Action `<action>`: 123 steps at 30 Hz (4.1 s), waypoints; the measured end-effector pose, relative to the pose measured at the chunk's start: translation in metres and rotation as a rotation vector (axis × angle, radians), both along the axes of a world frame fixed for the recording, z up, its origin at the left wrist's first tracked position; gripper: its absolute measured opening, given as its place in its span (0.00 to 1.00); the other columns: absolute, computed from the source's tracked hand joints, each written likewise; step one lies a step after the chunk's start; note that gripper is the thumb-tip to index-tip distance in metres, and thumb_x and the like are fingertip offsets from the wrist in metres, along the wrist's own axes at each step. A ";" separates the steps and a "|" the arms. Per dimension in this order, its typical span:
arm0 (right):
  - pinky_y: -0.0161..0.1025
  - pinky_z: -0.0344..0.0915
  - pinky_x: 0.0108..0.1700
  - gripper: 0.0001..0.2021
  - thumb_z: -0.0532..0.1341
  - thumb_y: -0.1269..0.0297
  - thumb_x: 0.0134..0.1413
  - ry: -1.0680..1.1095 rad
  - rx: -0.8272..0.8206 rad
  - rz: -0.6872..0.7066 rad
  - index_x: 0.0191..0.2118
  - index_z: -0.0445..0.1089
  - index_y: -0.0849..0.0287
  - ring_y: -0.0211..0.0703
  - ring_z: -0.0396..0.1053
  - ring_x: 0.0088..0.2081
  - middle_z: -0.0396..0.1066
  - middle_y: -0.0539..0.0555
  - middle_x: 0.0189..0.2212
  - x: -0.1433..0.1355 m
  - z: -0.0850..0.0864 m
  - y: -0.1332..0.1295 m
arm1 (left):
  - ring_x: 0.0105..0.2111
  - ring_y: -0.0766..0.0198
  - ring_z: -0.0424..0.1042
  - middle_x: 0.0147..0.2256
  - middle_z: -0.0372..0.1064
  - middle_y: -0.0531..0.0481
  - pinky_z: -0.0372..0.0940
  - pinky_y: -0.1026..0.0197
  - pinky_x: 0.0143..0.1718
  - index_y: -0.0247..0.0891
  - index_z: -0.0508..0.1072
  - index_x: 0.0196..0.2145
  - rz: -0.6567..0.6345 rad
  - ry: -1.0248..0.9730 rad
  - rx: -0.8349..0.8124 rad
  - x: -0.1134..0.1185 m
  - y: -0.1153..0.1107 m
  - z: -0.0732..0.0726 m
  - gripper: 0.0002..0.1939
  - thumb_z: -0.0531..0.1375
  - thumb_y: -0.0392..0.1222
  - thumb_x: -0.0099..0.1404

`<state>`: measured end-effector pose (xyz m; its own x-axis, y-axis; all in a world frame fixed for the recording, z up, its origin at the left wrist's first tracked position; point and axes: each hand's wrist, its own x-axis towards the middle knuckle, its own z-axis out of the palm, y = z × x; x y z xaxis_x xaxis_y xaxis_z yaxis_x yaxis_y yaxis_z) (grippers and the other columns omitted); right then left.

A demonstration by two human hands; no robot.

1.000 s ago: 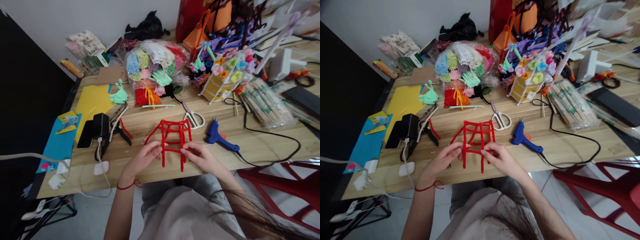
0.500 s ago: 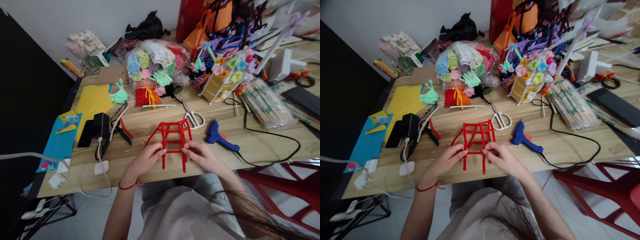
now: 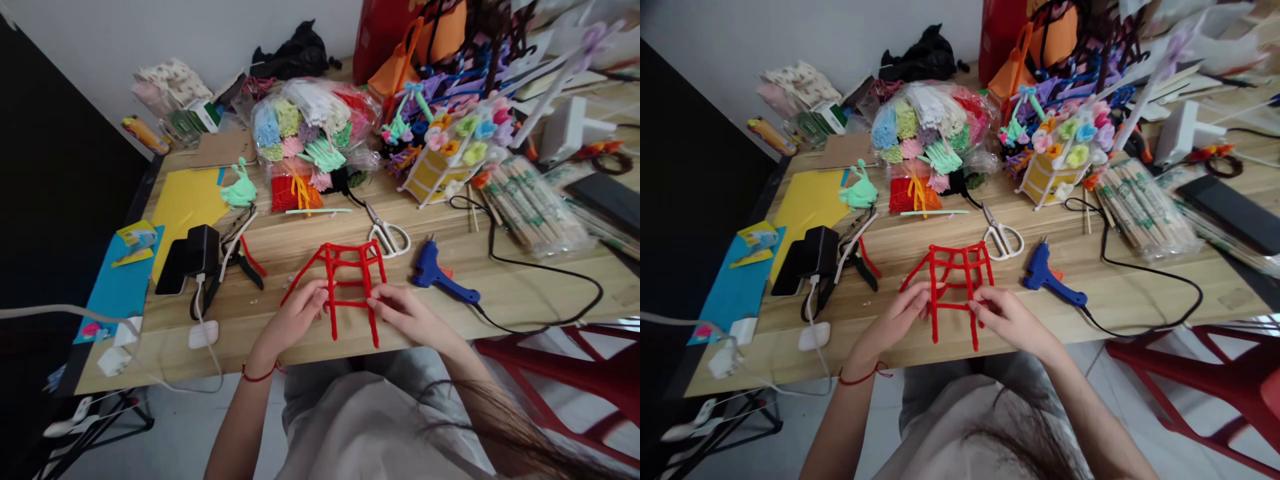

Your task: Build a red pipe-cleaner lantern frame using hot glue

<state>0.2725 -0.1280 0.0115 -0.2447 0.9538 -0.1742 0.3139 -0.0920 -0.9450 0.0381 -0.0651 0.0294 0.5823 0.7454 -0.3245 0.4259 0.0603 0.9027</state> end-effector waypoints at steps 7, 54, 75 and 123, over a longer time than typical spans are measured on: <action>0.34 0.52 0.28 0.14 0.53 0.56 0.63 0.004 0.003 -0.004 0.29 0.62 0.59 0.35 0.55 0.25 0.58 0.47 0.23 0.001 0.000 0.001 | 0.31 0.66 0.65 0.32 0.67 0.53 0.60 0.64 0.32 0.40 0.70 0.42 0.070 0.012 0.033 0.004 -0.003 -0.003 0.16 0.55 0.54 0.66; 0.32 0.50 0.17 0.19 0.61 0.44 0.52 0.254 -0.162 -0.453 0.33 0.68 0.58 0.32 0.53 0.16 0.55 0.43 0.15 0.004 -0.012 -0.007 | 0.26 0.66 0.68 0.28 0.72 0.51 0.66 0.63 0.32 0.38 0.73 0.35 0.662 -0.116 0.421 -0.041 -0.019 -0.023 0.12 0.58 0.49 0.65; 0.34 0.53 0.19 0.19 0.61 0.44 0.51 0.273 -0.120 -0.544 0.31 0.67 0.57 0.33 0.54 0.17 0.57 0.45 0.16 -0.002 -0.013 -0.007 | 0.28 0.67 0.60 0.28 0.58 0.54 0.58 0.62 0.34 0.40 0.63 0.31 0.640 -0.231 0.466 -0.042 -0.024 -0.031 0.12 0.51 0.47 0.70; 0.32 0.55 0.16 0.17 0.55 0.50 0.60 0.284 -0.047 -0.619 0.44 0.67 0.59 0.33 0.57 0.14 0.59 0.44 0.18 -0.024 -0.006 -0.017 | 0.29 0.68 0.70 0.28 0.68 0.53 0.66 0.65 0.32 0.37 0.68 0.30 0.918 -0.107 0.704 -0.039 -0.023 -0.037 0.10 0.66 0.40 0.56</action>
<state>0.2481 -0.1448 0.0058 0.3008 0.9260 -0.2282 -0.0697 -0.2173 -0.9736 -0.0009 -0.0882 -0.0074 -0.2715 0.8973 0.3480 0.4016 -0.2230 0.8882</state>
